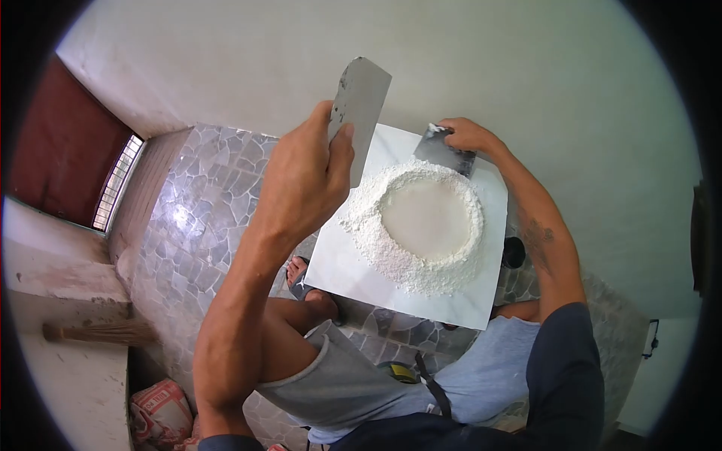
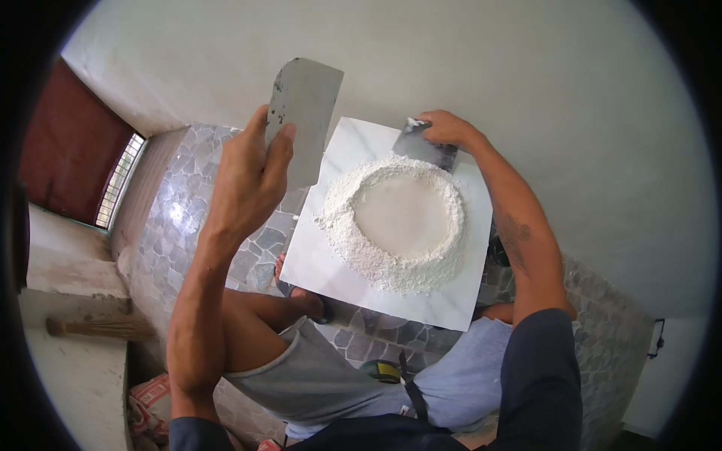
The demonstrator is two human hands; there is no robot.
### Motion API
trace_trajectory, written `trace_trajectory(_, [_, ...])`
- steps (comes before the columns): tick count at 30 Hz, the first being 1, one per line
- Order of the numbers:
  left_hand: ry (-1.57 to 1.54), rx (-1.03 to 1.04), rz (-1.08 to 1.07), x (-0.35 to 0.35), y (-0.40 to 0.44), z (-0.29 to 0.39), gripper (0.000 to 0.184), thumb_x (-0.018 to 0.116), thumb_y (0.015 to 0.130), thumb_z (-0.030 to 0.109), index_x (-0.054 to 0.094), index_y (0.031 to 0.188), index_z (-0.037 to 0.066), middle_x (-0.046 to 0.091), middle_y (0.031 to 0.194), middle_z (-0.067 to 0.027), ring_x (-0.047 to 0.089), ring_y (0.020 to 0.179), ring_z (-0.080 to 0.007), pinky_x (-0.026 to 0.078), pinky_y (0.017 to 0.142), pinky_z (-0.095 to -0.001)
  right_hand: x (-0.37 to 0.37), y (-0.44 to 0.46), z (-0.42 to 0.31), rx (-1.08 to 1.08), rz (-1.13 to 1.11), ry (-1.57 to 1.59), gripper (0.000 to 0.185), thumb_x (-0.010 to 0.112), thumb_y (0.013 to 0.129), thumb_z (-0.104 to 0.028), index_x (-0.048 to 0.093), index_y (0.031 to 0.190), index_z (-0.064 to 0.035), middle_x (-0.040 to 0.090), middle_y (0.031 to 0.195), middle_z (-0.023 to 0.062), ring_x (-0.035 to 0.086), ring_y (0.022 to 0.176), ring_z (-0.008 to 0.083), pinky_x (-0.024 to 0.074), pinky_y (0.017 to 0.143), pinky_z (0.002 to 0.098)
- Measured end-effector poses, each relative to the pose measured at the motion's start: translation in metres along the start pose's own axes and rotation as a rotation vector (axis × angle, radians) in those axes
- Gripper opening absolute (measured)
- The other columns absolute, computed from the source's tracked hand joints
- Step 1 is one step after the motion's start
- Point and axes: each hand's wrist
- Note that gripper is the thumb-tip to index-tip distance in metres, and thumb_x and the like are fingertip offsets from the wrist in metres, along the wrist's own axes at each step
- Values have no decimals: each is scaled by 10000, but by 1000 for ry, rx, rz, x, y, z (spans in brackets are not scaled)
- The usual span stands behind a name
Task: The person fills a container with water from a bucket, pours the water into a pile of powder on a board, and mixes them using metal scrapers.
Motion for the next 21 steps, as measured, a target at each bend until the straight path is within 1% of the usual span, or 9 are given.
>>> trace_trajectory(2, [2, -19, -22, 2, 1, 0, 217, 513, 981, 120, 548, 1097, -60, 621, 771, -261, 621, 696, -433, 464, 661, -486, 0, 0, -27, 9, -69, 5, 538, 536, 741, -85, 611, 1268, -11, 687, 1079, 173, 634, 970, 269, 490, 872, 352])
trace_trajectory(4, [-15, -47, -37, 5, 2, -1, 215, 513, 981, 121, 547, 1097, -56, 622, 777, -261, 616, 707, -445, 464, 667, -491, 7, 6, -34, -122, -37, -56, 539, 532, 747, -83, 608, 1276, -17, 687, 1102, 185, 641, 987, 289, 497, 890, 367])
trace_trajectory(5, [-6, -27, -32, 6, 2, -3, 218, 514, 980, 121, 548, 1101, -57, 623, 780, -262, 618, 713, -447, 464, 670, -492, 9, 6, -41, -187, -23, -88, 540, 530, 750, -81, 606, 1280, -20, 687, 1114, 191, 645, 996, 299, 500, 899, 374])
trace_trajectory(8, [8, 17, -15, 7, 2, -6, 228, 515, 980, 121, 548, 1114, -60, 628, 791, -267, 623, 728, -452, 465, 679, -496, 12, -5, -57, -248, 23, -129, 524, 511, 784, -71, 599, 1299, -33, 680, 1156, 208, 651, 1030, 340, 500, 949, 406])
trace_trajectory(11, [-2, 18, -8, 6, 2, -3, 240, 516, 980, 123, 549, 1129, -62, 633, 806, -271, 626, 740, -452, 466, 688, -498, 10, -19, -75, -252, 16, -189, 556, 494, 759, -67, 608, 1303, -64, 680, 1155, 212, 649, 1071, 342, 500, 962, 413])
trace_trajectory(14, [-6, -11, -28, 5, 2, 0, 246, 518, 980, 125, 549, 1136, -63, 635, 818, -273, 625, 748, -450, 467, 697, -496, 7, -37, -92, -202, -1, -216, 512, 496, 803, -69, 606, 1304, -70, 687, 1132, 211, 656, 1045, 351, 502, 955, 422])
trace_trajectory(17, [7, -16, -45, 7, 1, 0, 246, 517, 982, 128, 549, 1136, -62, 634, 821, -273, 622, 750, -450, 467, 701, -495, 2, -58, -104, -202, -7, -283, 455, 496, 851, -55, 602, 1293, -35, 693, 1129, 187, 659, 1009, 335, 507, 940, 415])
trace_trajectory(20, [22, -5, -52, 10, 0, -3, 248, 515, 984, 132, 547, 1137, -61, 634, 827, -275, 619, 755, -453, 468, 704, -492, -4, -76, -94, -164, 149, -194, 439, 511, 828, -78, 614, 1254, -49, 694, 1097, 208, 661, 1013, 369, 512, 919, 444])
trace_trajectory(21, [25, -9, -53, 10, 0, -3, 249, 515, 984, 133, 546, 1137, -61, 635, 831, -277, 620, 759, -455, 468, 707, -492, -9, -81, -87, -110, 193, -162, 435, 515, 820, -79, 619, 1240, -41, 697, 1073, 210, 665, 991, 364, 514, 901, 440])
Point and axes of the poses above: each hand's wrist, its own y-axis towards the middle knuckle, its own x-axis out of the palm, z = x × y
